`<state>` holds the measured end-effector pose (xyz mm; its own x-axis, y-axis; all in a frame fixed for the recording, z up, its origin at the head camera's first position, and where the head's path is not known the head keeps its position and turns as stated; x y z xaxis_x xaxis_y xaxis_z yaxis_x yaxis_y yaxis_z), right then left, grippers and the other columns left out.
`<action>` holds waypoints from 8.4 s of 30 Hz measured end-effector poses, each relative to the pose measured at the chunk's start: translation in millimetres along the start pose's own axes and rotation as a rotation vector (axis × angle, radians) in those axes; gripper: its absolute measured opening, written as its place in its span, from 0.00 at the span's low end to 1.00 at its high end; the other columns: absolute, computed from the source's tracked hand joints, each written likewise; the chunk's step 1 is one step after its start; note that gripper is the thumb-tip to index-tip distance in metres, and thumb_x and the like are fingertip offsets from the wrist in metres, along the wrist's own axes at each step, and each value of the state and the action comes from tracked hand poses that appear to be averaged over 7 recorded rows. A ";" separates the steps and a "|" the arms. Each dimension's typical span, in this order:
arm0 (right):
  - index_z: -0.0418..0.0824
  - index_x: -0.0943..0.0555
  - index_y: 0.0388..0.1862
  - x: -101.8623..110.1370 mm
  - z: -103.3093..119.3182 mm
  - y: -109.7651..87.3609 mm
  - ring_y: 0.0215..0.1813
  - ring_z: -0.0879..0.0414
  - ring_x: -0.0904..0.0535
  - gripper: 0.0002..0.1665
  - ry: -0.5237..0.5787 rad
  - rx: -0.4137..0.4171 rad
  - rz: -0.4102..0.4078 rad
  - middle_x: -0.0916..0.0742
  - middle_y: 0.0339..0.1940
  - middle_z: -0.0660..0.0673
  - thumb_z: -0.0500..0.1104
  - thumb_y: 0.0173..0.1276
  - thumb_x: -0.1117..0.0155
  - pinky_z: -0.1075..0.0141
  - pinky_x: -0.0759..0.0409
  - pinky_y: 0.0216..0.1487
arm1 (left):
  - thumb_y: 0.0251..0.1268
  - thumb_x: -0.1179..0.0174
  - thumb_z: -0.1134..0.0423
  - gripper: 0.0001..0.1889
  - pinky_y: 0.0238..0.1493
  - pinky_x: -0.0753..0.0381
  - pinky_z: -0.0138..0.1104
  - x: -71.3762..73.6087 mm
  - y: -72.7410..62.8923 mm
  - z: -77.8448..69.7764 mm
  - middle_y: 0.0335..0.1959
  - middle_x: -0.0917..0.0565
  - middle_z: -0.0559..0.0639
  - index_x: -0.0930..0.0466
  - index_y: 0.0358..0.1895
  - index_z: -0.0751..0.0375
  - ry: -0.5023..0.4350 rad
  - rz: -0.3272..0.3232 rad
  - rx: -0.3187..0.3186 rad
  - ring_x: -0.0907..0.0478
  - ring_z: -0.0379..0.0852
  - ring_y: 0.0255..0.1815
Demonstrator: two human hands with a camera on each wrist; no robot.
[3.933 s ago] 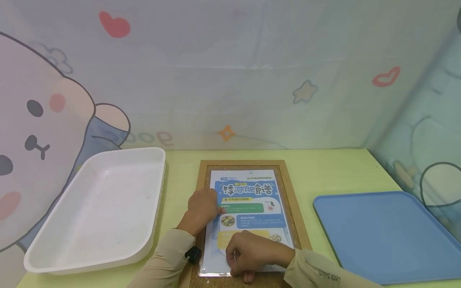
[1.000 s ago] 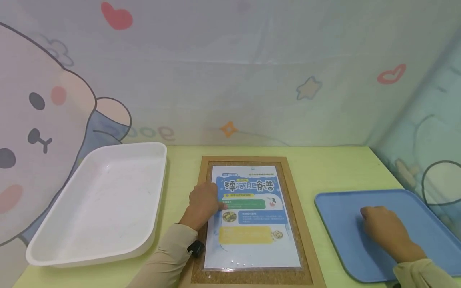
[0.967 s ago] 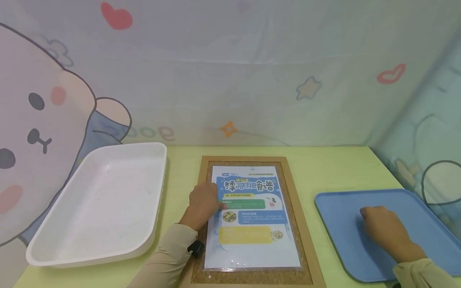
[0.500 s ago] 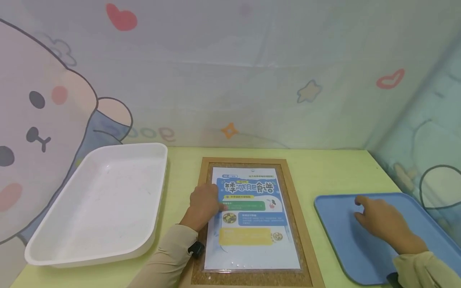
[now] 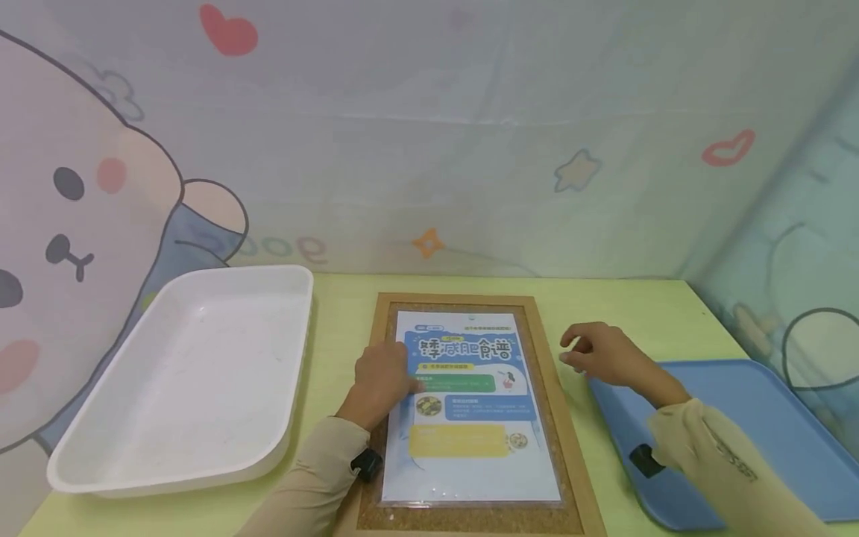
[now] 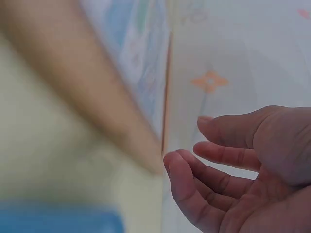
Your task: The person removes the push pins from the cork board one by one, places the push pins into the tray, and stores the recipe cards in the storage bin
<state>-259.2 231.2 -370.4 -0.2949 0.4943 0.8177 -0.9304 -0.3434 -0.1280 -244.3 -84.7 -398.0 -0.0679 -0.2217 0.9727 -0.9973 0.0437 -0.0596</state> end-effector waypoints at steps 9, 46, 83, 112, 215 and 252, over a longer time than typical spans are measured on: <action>0.35 0.18 0.43 -28.3 51.0 94.5 0.32 0.49 0.15 0.08 0.024 -0.001 0.067 0.12 0.37 0.37 0.40 0.71 0.37 0.61 0.17 0.35 | 0.44 0.20 0.47 0.29 0.23 0.22 0.36 -1.0 0.9 0.9 0.24 0.23 0.52 0.17 0.41 0.66 0.010 -0.005 0.011 0.26 0.45 0.23; 0.32 0.21 0.41 -66.2 87.5 184.1 0.20 0.56 0.28 0.08 -0.328 -0.229 0.110 0.20 0.28 0.42 0.35 0.71 0.46 0.69 0.30 0.19 | 0.45 0.20 0.51 0.27 0.27 0.23 0.36 0.4 -3.6 11.3 0.27 0.20 0.53 0.19 0.42 0.67 -0.072 0.020 0.021 0.25 0.46 0.26; 0.39 0.24 0.22 -77.3 78.1 182.4 0.18 0.57 0.28 0.09 -0.382 -0.087 0.101 0.23 0.16 0.46 0.36 0.63 0.42 0.67 0.31 0.19 | 0.45 0.20 0.50 0.28 0.27 0.22 0.37 -1.6 -5.2 5.1 0.26 0.20 0.53 0.18 0.42 0.67 -0.032 0.017 0.012 0.26 0.46 0.25; 0.32 0.20 0.47 -71.2 87.9 178.6 0.32 0.52 0.19 0.12 -0.412 -0.039 0.101 0.15 0.35 0.40 0.39 0.75 0.45 0.61 0.19 0.38 | 0.45 0.19 0.51 0.27 0.27 0.23 0.36 -1.8 -1.6 9.2 0.27 0.20 0.53 0.18 0.42 0.67 -0.055 0.004 0.022 0.26 0.46 0.25; 0.34 0.19 0.30 -44.3 60.8 190.2 0.23 0.59 0.19 0.07 0.085 -0.062 0.285 0.16 0.21 0.46 0.34 0.69 0.35 0.69 0.21 0.31 | 0.47 0.21 0.56 0.25 0.37 0.21 0.38 17.6 0.3 0.5 0.33 0.19 0.55 0.19 0.44 0.69 -0.073 0.035 -0.024 0.27 0.47 0.31; 0.28 0.21 0.41 -34.5 21.8 156.7 0.31 0.56 0.16 0.06 0.443 0.028 0.293 0.15 0.31 0.43 0.33 0.73 0.43 0.66 0.16 0.38 | 0.61 0.31 0.69 0.13 0.21 0.19 0.31 16.0 -0.3 32.2 0.19 0.21 0.52 0.26 0.23 0.64 -0.628 0.224 0.049 0.23 0.42 0.15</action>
<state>-390.1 143.0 -406.5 -0.6108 0.6627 0.4333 -0.7909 -0.5357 -0.2957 -246.1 -119.6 -389.6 -0.2632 -0.7380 0.6214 -0.9561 0.1136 -0.2700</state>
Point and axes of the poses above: each hand's wrist, its own y-axis towards the middle knuckle, its own x-axis out of the back of the hand, z = x × y, the point moved 3 cm from there along y, towards the middle knuckle
